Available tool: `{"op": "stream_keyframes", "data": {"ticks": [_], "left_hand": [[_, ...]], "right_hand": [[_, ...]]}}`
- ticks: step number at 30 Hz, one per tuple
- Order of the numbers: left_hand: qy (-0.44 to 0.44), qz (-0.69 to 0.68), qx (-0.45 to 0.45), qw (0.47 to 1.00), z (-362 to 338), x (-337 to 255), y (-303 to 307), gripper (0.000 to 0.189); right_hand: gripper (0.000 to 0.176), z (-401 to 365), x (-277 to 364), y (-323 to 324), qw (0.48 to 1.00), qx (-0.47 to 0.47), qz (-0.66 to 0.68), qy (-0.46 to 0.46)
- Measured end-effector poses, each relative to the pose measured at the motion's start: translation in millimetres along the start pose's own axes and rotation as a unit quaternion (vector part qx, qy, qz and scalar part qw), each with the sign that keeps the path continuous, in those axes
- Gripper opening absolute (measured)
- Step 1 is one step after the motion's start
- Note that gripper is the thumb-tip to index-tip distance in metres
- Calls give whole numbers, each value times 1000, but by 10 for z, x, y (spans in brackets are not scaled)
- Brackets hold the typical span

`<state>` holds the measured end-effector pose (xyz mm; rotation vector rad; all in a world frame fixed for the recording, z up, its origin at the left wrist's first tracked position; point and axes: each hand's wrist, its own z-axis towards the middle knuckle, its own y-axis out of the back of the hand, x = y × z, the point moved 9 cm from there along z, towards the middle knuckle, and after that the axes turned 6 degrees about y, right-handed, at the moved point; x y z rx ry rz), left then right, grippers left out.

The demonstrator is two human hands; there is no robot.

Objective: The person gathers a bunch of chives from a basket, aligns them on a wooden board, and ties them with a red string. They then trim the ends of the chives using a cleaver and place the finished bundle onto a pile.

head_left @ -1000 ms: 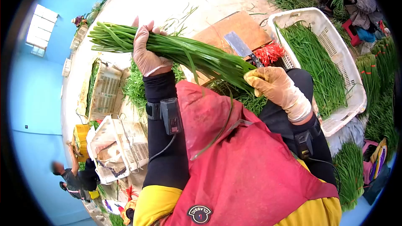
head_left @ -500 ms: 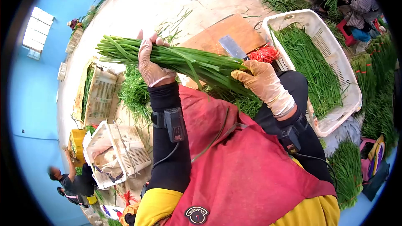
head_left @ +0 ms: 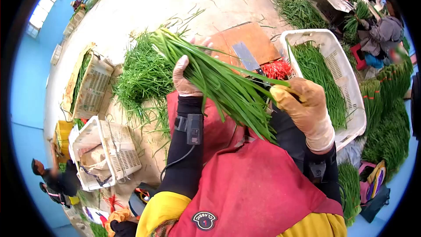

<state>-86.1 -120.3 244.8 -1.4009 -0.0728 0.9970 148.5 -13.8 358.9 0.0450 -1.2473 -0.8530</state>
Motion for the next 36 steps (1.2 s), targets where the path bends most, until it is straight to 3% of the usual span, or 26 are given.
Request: {"op": "stream_keyframes", "data": {"ticks": [3,5,7,13,16,17,19,20,24,29,34,36], "left_hand": [[22,-27,22,999,-1,109,70,76],[23,-33,16,999,-6,135,87,79],[19,-39,0,999,-20,138,144,79],[42,-90,1,995,-19,181,209,81],[78,-73,5,994,5,296,353,57],[75,-77,5,994,6,316,390,57],[106,-61,-61,991,-5,444,597,57],[110,-48,-94,988,-17,480,682,41],[128,9,-130,983,-10,568,767,32],[114,39,-135,983,64,621,782,28],[128,95,-132,978,95,638,790,33],[133,120,-125,976,110,677,824,36]], "right_hand": [[10,36,104,38,999,-23,18,26],[10,30,-4,92,984,-88,130,-78],[11,74,-10,78,985,-89,129,-68],[12,149,-84,244,958,-214,188,42],[15,213,-88,182,958,-212,190,45],[16,231,-80,169,955,-217,195,49],[17,288,-126,130,956,-200,210,50],[18,320,-118,121,942,-215,248,68],[27,454,-128,-8,928,-170,322,83],[34,582,-117,-122,911,-148,371,107],[32,667,-427,55,856,-237,453,72],[31,741,-393,85,863,-223,445,81]]}}
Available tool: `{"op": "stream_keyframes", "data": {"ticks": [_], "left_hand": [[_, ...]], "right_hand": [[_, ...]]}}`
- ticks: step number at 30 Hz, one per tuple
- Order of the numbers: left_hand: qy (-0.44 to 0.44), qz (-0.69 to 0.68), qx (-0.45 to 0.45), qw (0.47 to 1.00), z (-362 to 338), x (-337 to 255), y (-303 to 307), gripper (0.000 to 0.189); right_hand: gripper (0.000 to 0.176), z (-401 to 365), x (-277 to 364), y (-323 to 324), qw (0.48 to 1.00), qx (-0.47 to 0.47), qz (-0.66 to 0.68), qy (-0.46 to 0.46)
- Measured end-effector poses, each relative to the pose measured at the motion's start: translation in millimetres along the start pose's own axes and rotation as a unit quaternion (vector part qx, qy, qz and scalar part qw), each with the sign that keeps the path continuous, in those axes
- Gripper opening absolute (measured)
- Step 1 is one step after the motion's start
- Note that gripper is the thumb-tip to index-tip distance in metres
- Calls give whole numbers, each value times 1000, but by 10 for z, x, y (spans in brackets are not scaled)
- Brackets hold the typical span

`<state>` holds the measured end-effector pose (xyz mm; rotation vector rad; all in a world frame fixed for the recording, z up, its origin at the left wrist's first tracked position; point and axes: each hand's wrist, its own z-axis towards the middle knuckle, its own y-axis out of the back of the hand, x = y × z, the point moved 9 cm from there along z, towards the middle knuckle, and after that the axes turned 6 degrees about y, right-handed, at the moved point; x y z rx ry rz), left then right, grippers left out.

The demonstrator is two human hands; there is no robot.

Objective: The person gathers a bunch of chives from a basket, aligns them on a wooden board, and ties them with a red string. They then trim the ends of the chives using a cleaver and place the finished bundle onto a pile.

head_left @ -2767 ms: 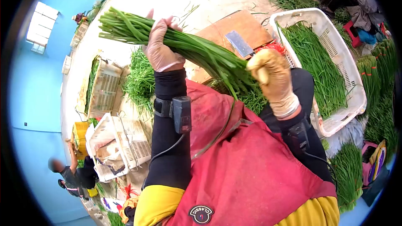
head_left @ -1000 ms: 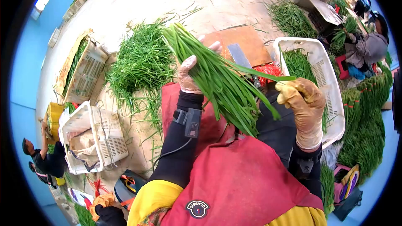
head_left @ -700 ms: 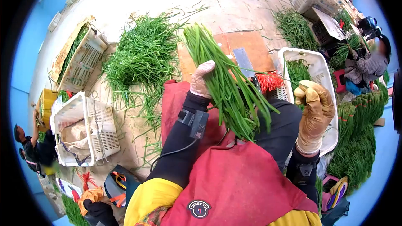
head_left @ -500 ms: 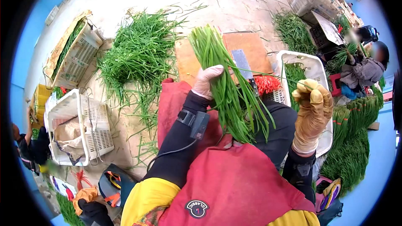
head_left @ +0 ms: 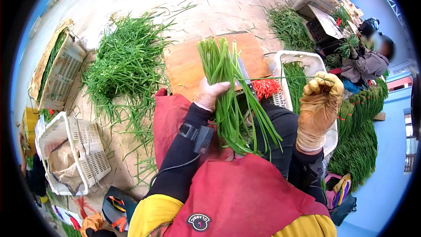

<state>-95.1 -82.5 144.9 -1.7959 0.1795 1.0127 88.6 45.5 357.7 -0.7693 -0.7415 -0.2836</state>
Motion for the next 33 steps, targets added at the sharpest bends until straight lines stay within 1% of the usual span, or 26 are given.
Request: {"op": "stream_keyframes", "data": {"ticks": [1,3,5,6,9,10,11,13,14,15,17,18,19,20,21,23,24,25,26,27,28,29,31,32,33], "left_hand": [[2,-2,4,1000,21,25,3,36],[-16,51,18,998,46,30,-13,38],[-6,52,28,998,43,63,-38,37],[-7,47,37,998,38,76,-69,37],[-9,57,51,997,13,85,-123,38],[-25,89,58,994,7,72,-147,38],[-42,120,64,990,-11,65,-173,38],[-25,91,77,993,-26,95,-192,40],[-26,48,65,996,-23,72,-164,42],[-28,6,52,998,-22,44,-123,43],[-4,-41,35,999,-9,23,-28,44],[-14,-40,16,999,-4,-5,19,39],[-24,-39,-2,999,-1,-23,50,35],[-23,-39,-3,999,5,-14,49,35],[-35,-46,-17,998,10,-20,79,33],[-45,-53,-30,997,18,-9,130,31],[-38,-49,-31,998,22,13,156,34],[-31,-43,-32,998,25,35,165,37],[-28,-43,-28,998,25,47,154,37],[-27,-36,-39,998,25,52,168,36],[-26,-30,-51,998,21,57,191,36],[-25,-29,-50,998,19,62,196,36],[-21,-19,-42,999,21,59,191,35],[-22,-19,-40,999,22,45,184,35],[-24,-11,-44,999,15,36,184,35]], "right_hand": [[30,44,1,-42,1000,19,0,0],[28,115,-10,-97,1000,6,-2,8],[27,152,21,-131,998,-44,-34,23],[25,172,24,-142,999,-42,-15,21],[23,209,57,-277,998,-26,-31,42],[25,243,33,-345,999,9,-12,37],[25,263,6,-363,999,10,-16,37],[31,274,-116,-429,998,26,-50,15],[36,247,-211,-421,999,37,-30,-18],[36,224,-243,-351,999,38,-31,-19],[39,97,-456,-476,979,130,91,-126],[41,-12,-589,-292,978,13,144,-148],[39,-56,-609,-251,984,65,-70,-150],[35,-166,-646,-216,965,90,-187,-160],[31,-283,-688,-196,932,113,-301,-168],[22,-536,-919,-139,885,116,-342,-294],[17,-649,-1063,-83,868,109,-344,-340],[17,-678,-1184,-58,839,171,-417,-306],[17,-667,-1232,-99,830,220,-464,-217],[18,-666,-1260,-176,810,268,-506,-125],[21,-670,-1349,-164,795,278,-524,-126],[21,-665,-1414,-151,795,277,-524,-125],[24,-615,-1461,-179,748,281,-598,-68],[26,-586,-1463,-239,744,282,-604,-40],[26,-569,-1501,-248,743,281,-606,-38]]}}
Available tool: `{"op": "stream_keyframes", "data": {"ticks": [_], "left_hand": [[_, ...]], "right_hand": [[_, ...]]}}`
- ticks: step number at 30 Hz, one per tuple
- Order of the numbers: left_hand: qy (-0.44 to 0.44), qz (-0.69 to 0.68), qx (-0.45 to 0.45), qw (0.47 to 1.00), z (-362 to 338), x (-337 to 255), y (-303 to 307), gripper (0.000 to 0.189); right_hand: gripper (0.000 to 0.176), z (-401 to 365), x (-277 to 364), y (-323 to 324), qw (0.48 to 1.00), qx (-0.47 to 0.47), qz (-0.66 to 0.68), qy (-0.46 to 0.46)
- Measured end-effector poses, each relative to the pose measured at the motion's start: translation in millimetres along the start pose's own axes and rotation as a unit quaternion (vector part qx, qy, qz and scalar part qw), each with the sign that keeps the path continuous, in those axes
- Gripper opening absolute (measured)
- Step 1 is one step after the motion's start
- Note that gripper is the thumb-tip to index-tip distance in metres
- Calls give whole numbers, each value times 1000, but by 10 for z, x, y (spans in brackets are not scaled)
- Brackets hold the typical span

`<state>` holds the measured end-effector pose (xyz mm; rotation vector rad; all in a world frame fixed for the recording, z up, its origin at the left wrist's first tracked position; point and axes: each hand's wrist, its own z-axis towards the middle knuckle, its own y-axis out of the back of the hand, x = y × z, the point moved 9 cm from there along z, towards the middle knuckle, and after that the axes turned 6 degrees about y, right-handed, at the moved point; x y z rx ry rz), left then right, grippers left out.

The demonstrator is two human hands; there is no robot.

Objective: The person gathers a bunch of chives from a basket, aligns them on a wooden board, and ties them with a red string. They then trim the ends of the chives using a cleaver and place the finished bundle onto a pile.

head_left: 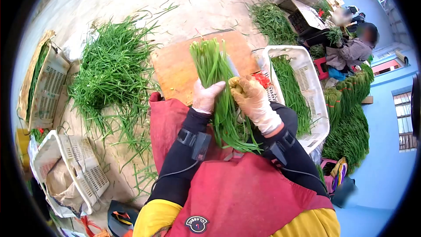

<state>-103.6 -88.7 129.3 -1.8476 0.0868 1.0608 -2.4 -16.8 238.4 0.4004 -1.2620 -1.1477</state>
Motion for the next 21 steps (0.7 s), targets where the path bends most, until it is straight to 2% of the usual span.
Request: {"op": "stream_keyframes", "data": {"ticks": [2,3,4,8,14,18,19,21], "left_hand": [[-1,6,1,1000,-20,-13,-25,35],[5,1,-1,1000,-31,-7,-30,35],[12,-3,-3,1000,-36,1,-35,35],[3,22,4,1000,-33,5,-74,33],[2,49,9,999,-25,70,-62,36],[-16,53,12,998,-31,51,-87,38],[-15,66,12,998,-45,38,-103,38],[-14,80,15,997,-28,35,-121,39]], "right_hand": [[24,53,16,-14,998,-13,-60,12],[26,66,116,34,994,-51,-75,61],[25,62,92,21,996,-53,-48,44],[17,48,12,-4,992,-76,-78,63],[10,87,79,121,992,-79,-56,81],[12,161,-25,20,992,2,-117,43],[12,179,-32,54,992,-1,-122,41],[13,199,-4,2,987,51,-136,69]]}}
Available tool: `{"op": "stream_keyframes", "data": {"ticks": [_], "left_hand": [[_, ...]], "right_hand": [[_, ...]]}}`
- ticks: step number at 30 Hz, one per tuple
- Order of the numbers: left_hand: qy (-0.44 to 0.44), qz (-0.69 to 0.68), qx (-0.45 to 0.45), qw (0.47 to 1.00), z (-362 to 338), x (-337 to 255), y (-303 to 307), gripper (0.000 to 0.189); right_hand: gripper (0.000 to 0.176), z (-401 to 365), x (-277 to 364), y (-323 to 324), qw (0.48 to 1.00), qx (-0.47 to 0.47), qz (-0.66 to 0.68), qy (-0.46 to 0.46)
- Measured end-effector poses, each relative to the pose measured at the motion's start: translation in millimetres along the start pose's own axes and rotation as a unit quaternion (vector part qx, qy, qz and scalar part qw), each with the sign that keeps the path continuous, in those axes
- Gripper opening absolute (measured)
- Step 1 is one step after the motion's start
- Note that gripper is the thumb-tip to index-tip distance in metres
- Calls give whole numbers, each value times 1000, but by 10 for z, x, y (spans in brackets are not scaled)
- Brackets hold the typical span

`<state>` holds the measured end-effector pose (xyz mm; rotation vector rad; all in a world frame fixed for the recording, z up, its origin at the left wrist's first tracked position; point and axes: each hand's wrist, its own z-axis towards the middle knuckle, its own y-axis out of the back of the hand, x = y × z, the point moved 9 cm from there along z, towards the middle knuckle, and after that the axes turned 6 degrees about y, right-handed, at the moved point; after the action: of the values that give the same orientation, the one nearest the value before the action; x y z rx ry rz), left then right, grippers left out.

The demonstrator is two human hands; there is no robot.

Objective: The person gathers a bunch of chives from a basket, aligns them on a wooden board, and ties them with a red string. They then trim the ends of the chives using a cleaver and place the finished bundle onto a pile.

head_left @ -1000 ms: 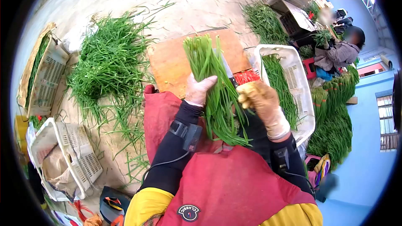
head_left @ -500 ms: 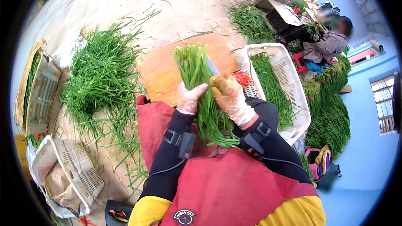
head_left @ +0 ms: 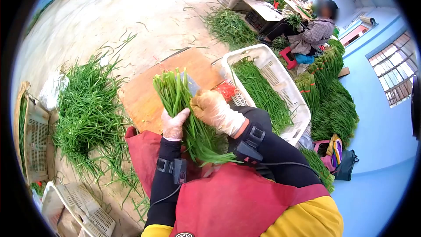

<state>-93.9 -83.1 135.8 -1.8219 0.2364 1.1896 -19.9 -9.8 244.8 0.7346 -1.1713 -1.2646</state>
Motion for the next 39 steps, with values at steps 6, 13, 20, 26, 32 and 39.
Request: {"op": "stream_keyframes", "data": {"ticks": [6,13,20,26,32,39], "left_hand": [[18,-51,26,998,-16,-36,-8,38],[41,-150,24,988,7,-144,139,39],[29,-126,70,989,101,-751,-11,47],[41,28,162,985,-107,-1176,-690,55],[72,148,191,968,-256,-1302,-1104,54],[131,216,238,938,-437,-1613,-1484,62]], "right_hand": [[11,-131,-6,67,958,142,234,-85],[5,-691,-459,326,961,-15,254,-108],[12,-713,-659,210,932,7,328,-154],[22,-15,-307,1030,922,-94,347,-145],[14,18,-259,1521,911,-140,384,-51],[6,-698,-999,2141,825,-306,472,-48]]}}
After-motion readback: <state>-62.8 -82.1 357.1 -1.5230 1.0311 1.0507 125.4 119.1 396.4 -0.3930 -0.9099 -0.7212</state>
